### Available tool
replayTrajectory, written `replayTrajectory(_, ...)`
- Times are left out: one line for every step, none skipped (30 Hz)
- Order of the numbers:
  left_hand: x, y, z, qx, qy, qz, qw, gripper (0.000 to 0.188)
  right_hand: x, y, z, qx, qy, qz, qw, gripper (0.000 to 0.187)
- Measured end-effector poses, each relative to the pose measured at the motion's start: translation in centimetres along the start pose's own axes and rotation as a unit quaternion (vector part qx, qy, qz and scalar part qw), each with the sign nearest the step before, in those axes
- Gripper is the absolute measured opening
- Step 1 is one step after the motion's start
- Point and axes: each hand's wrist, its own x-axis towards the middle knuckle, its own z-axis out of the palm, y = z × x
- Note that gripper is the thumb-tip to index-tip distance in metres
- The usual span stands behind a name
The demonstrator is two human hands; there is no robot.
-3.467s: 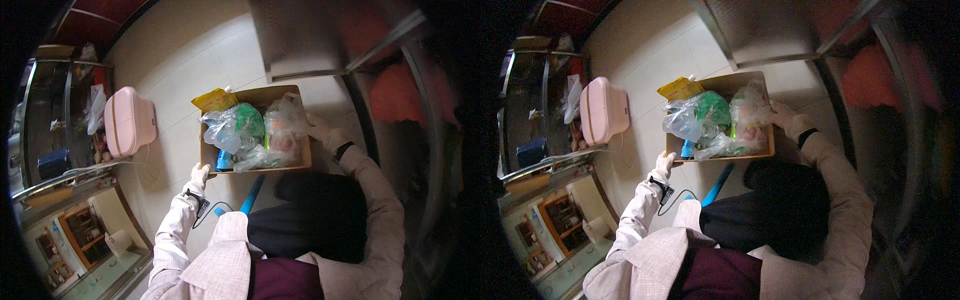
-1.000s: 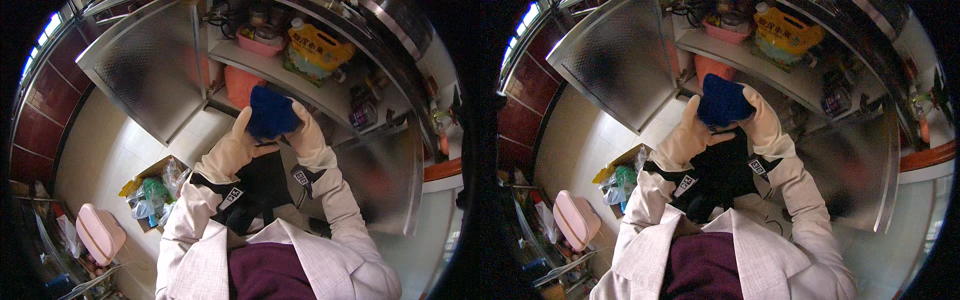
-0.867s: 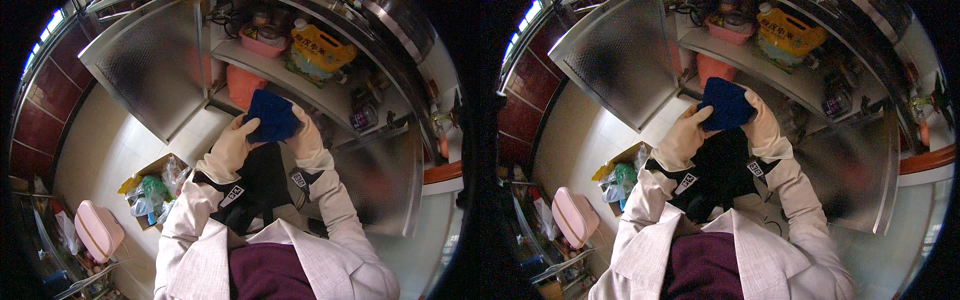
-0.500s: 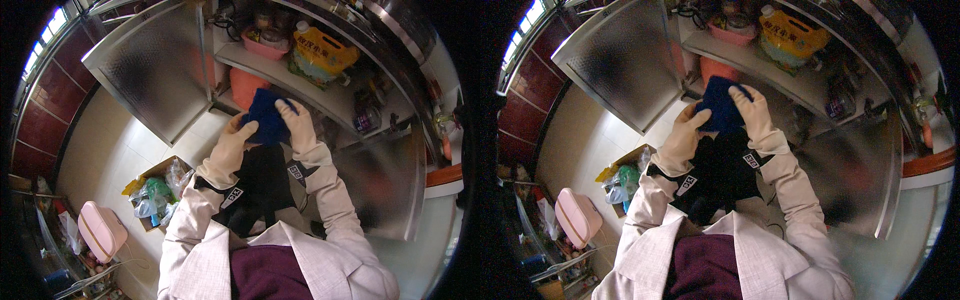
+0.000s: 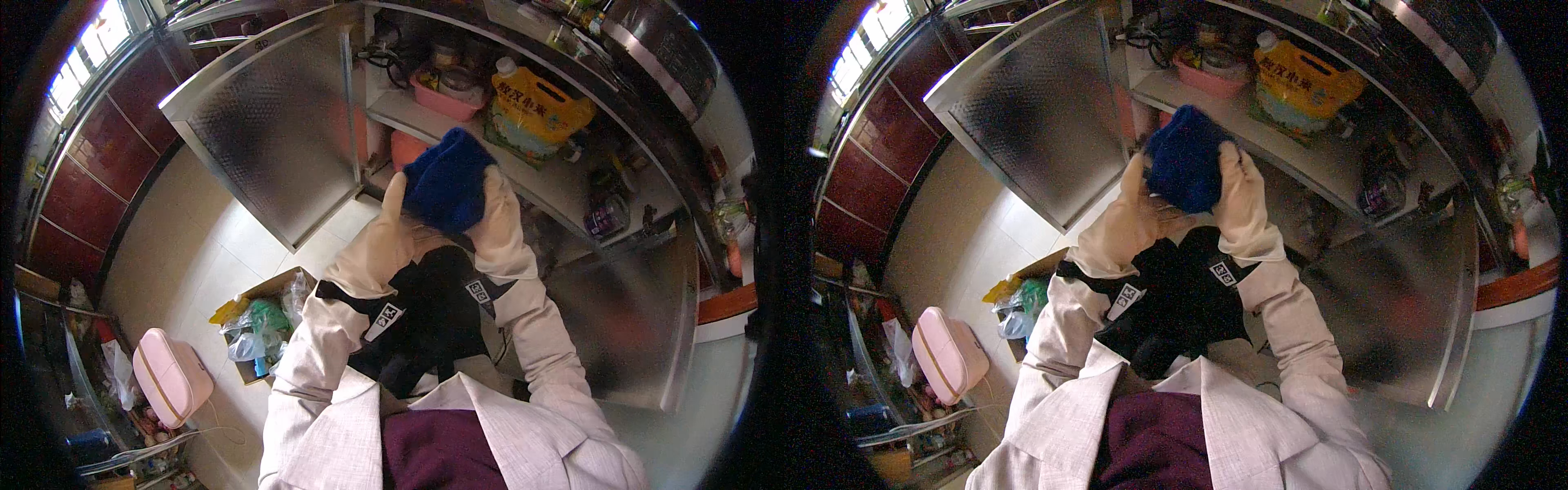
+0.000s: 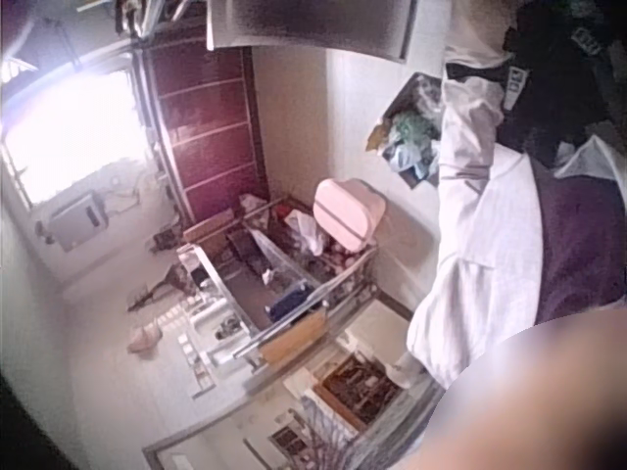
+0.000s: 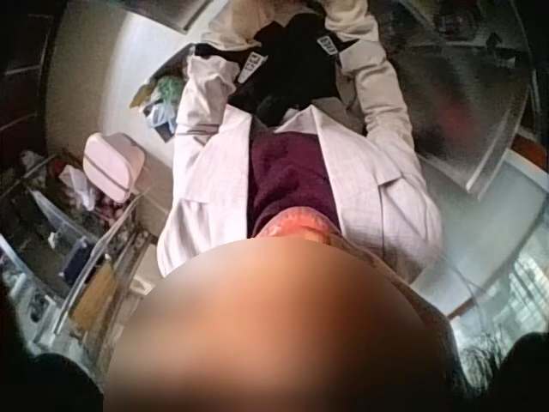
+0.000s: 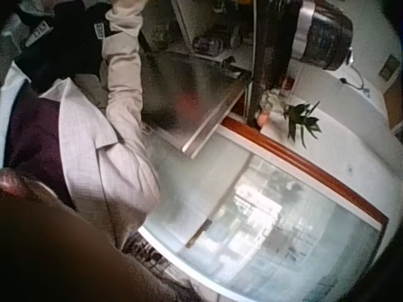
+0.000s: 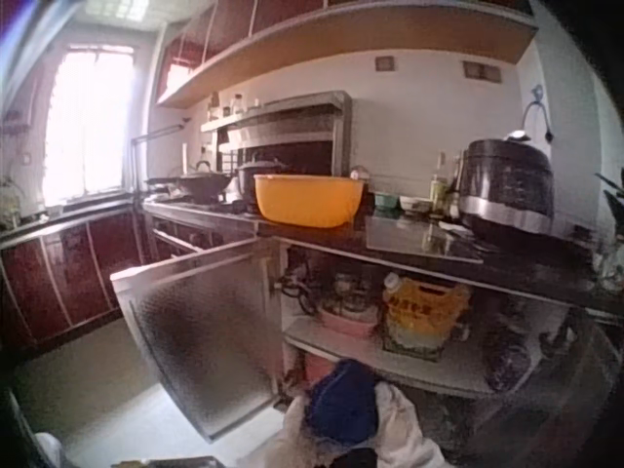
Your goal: The person rinses a blue cloth under running water, then wipes a yellow plastic basket with the cloth. The basket is placed into a metal cabinet. The person then retrieves a plastic bag from a cardboard box and places it into the same basket inside the cabinet.
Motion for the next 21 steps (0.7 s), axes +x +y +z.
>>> replayTrajectory(-0.1, -0.1, -0.3, 0.026, 0.017, -0.012, 0.999, 0.075, 0.1, -0.3, -0.2, 0.062, 0.007, 0.034, 0.997, 0.060)
replayTrajectory(-0.1, -0.2, -0.7, 0.038, 0.047, -0.053, 0.997, 0.074, 0.4, -0.7, -0.4, -0.014, 0.036, 0.024, 0.999, 0.061)
replayTrajectory(0.1, -0.1, -1.3, 0.010, 0.077, -0.100, 0.992, 0.072, 0.3, -1.3, -0.5, 0.011, 0.017, 0.008, 1.000, 0.061)
replayTrajectory(0.3, -0.1, -1.8, -0.059, 0.038, -0.167, 0.983, 0.071, 0.5, -1.7, -0.4, 0.036, -0.002, -0.006, 0.999, 0.060)
replayTrajectory(0.6, -0.1, -2.2, -0.168, 0.001, -0.237, 0.957, 0.070, 0.3, -2.3, -0.5, 0.163, -0.072, -0.023, 0.984, 0.057)
replayTrajectory(0.9, -0.2, -2.6, -0.226, 0.010, -0.277, 0.934, 0.069, 0.2, -2.6, -0.1, 0.182, -0.104, -0.062, 0.976, 0.055)
replayTrajectory(1.1, -0.3, -2.7, -0.280, -0.051, -0.270, 0.920, 0.068, 0.1, -3.0, -0.3, 0.203, -0.138, -0.100, 0.964, 0.053)
replayTrajectory(1.1, -0.3, -2.8, -0.289, -0.066, -0.237, 0.925, 0.068, -0.2, -3.1, 0.1, 0.119, -0.134, -0.159, 0.971, 0.051)
replayTrajectory(1.2, -0.3, -2.7, -0.297, -0.070, -0.216, 0.927, 0.068, -0.3, -3.4, -0.3, 0.000, -0.195, -0.206, 0.959, 0.047)
replayTrajectory(1.2, -0.2, -2.4, -0.085, -0.114, -0.023, 0.990, 0.067, -0.6, -3.5, -0.2, -0.118, -0.246, -0.268, 0.924, 0.043)
replayTrajectory(1.1, 0.0, -2.1, 0.081, -0.058, 0.127, 0.987, 0.065, -0.6, -3.7, -0.6, -0.210, -0.286, -0.335, 0.873, 0.040)
replayTrajectory(0.9, 0.4, -1.9, 0.037, 0.007, 0.097, 0.995, 0.062, -0.8, -3.7, -0.8, -0.167, -0.291, -0.295, 0.894, 0.038)
replayTrajectory(0.8, 0.9, -1.7, -0.016, -0.012, 0.077, 0.997, 0.059, -0.9, -3.9, -1.0, -0.122, -0.293, -0.256, 0.913, 0.037)
replayTrajectory(0.6, 1.4, -1.4, -0.114, -0.031, 0.044, 0.992, 0.056, -1.1, -4.0, -1.1, -0.095, -0.262, -0.199, 0.940, 0.040)
replayTrajectory(0.4, 1.6, -1.1, -0.210, -0.044, 0.017, 0.977, 0.053, -1.2, -4.1, -0.8, -0.068, -0.188, -0.104, 0.974, 0.044)
replayTrajectory(0.2, 1.7, -0.9, -0.224, -0.031, 0.014, 0.974, 0.050, -1.4, -4.2, -0.6, -0.062, -0.137, -0.041, 0.988, 0.048)
replayTrajectory(0.0, 1.7, -0.8, -0.239, -0.010, 0.016, 0.971, 0.048, -1.5, -4.2, 0.0, -0.073, -0.113, -0.008, 0.991, 0.051)
replayTrajectory(-0.2, 1.6, -0.7, -0.265, -0.031, 0.028, 0.963, 0.046, -1.6, -4.1, 0.7, -0.135, -0.110, -0.029, 0.984, 0.054)
replayTrajectory(-0.4, 1.3, -0.7, 0.046, 0.059, 0.138, 0.988, 0.046, -1.6, -3.8, 1.6, -0.197, -0.104, -0.050, 0.974, 0.057)
replayTrajectory(-0.5, 1.0, -0.9, 0.336, 0.102, 0.245, 0.904, 0.047, -1.7, -3.4, 2.7, -0.241, -0.083, -0.062, 0.965, 0.057)
replayTrajectory(-0.6, 0.7, -1.1, 0.599, 0.137, 0.297, 0.731, 0.049, -1.4, -3.0, 3.2, -0.285, -0.061, -0.073, 0.954, 0.056)
